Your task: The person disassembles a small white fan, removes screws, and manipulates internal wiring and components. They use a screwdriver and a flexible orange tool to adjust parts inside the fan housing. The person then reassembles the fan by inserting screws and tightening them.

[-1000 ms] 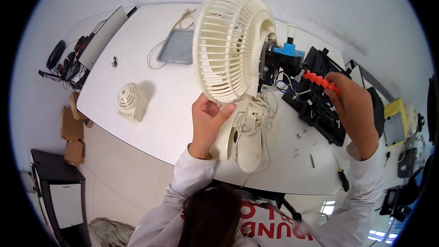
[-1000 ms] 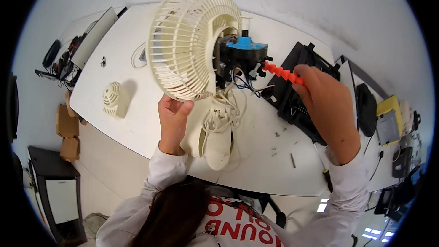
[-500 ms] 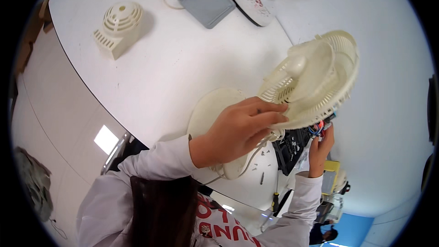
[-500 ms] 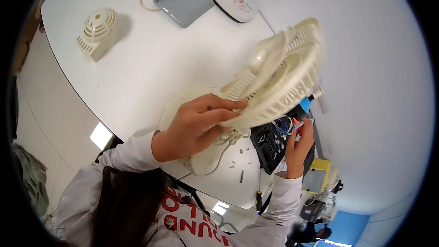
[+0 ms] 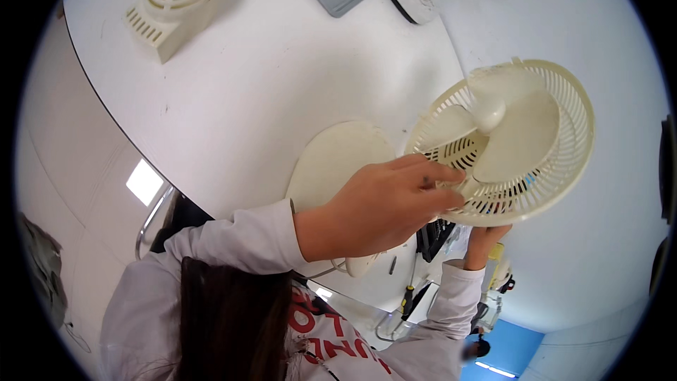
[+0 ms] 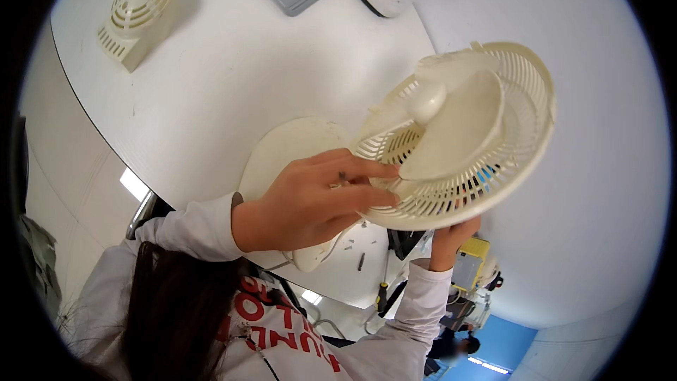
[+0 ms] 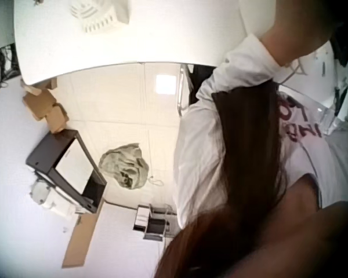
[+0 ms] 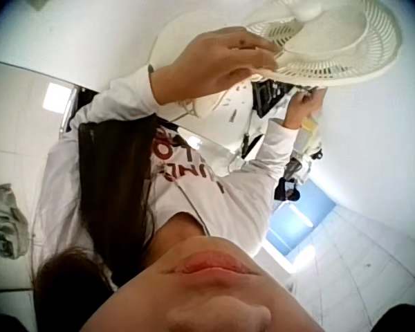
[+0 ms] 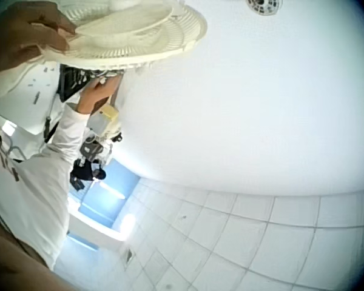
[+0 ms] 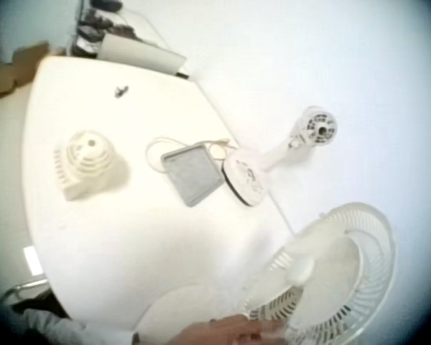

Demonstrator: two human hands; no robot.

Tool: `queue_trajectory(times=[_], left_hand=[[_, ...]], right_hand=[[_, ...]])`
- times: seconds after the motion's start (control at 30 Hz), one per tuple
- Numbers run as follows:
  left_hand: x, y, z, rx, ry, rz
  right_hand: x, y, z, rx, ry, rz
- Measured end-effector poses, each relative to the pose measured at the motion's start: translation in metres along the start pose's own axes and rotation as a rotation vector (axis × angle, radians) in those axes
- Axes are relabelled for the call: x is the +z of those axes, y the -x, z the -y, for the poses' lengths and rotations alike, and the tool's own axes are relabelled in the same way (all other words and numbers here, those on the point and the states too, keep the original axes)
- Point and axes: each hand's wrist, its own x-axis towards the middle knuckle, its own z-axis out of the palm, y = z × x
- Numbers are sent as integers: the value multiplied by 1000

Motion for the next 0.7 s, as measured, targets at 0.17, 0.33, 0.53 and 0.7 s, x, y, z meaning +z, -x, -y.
queue_trajectory(times=[0.17,0.33,0.53,0.7], left_hand=[[9,-5,1,-189,19,-58],[14,-18,6,-481,278,165],[12,-13,22,-378,103,164],[14,-10,31,-340,47,29]], right_hand=[[0,-9,26,-76,236,-64],[-11,-28,56,-116,299,-136],[-8,-26,52,-249,372,-229],[-7,-23,45,-277,428,-297]])
